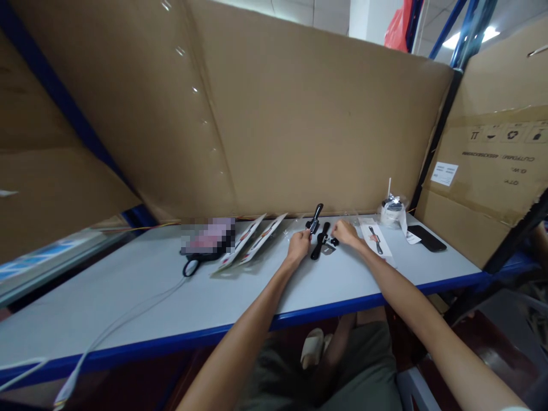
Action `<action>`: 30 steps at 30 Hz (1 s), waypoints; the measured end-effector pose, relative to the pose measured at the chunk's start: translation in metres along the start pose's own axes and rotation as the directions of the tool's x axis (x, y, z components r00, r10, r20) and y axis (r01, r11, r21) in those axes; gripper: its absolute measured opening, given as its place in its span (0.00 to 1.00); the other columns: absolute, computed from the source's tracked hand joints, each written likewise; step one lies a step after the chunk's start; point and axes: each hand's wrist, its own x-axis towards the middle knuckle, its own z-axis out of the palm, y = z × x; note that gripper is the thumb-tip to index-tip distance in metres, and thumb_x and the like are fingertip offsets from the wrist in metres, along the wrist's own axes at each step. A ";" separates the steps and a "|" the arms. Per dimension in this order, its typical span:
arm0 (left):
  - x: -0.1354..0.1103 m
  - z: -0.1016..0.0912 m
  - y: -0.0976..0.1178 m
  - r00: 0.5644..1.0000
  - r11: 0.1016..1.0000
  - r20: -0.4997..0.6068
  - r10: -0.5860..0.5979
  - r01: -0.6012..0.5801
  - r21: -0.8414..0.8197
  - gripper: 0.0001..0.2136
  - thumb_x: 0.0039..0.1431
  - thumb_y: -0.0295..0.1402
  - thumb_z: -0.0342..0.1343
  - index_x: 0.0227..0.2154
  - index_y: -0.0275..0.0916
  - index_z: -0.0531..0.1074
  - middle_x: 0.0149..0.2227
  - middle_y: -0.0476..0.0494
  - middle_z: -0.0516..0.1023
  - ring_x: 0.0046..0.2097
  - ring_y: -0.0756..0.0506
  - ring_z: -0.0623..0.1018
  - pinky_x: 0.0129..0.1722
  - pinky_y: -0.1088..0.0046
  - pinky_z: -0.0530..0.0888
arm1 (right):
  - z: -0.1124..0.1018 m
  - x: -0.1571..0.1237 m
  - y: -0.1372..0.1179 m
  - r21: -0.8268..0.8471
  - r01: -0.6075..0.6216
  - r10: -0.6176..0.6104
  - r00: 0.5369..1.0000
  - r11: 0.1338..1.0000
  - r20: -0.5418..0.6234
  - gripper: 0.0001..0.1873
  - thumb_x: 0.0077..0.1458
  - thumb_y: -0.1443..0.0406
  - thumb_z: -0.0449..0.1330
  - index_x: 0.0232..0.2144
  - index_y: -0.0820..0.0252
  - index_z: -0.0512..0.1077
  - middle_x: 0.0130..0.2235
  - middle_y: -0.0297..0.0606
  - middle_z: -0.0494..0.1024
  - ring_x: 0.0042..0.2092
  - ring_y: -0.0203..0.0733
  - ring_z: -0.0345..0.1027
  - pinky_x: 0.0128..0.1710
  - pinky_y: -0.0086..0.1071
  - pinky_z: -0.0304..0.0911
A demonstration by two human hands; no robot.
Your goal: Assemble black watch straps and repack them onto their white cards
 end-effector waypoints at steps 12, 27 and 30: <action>-0.009 0.003 0.011 0.992 0.947 0.118 -0.053 0.088 -0.310 0.14 0.68 0.40 0.46 0.25 0.43 0.59 0.14 0.59 0.53 0.14 0.53 0.54 0.16 0.77 0.51 | -0.008 -0.008 -0.032 0.783 -0.219 -0.002 0.963 0.582 0.271 0.06 0.61 0.64 0.61 0.34 0.62 0.76 0.34 0.40 0.82 0.30 0.35 0.75 0.21 0.21 0.65; -0.005 -0.005 0.011 0.989 0.920 0.046 -0.139 0.146 -0.364 0.13 0.67 0.39 0.44 0.26 0.43 0.58 0.14 0.59 0.55 0.14 0.54 0.55 0.16 0.77 0.48 | -0.041 0.004 -0.006 0.565 -0.147 0.076 0.986 0.812 0.146 0.09 0.52 0.70 0.59 0.21 0.62 0.72 0.22 0.33 0.76 0.21 0.31 0.63 0.19 0.24 0.51; -0.007 -0.004 0.011 0.991 0.928 0.050 -0.122 0.131 -0.349 0.13 0.67 0.39 0.45 0.26 0.43 0.59 0.14 0.58 0.56 0.14 0.54 0.55 0.16 0.78 0.49 | -0.043 0.005 0.006 0.444 -0.157 0.067 0.975 0.882 0.211 0.11 0.52 0.69 0.61 0.19 0.62 0.72 0.19 0.32 0.73 0.21 0.31 0.61 0.19 0.25 0.49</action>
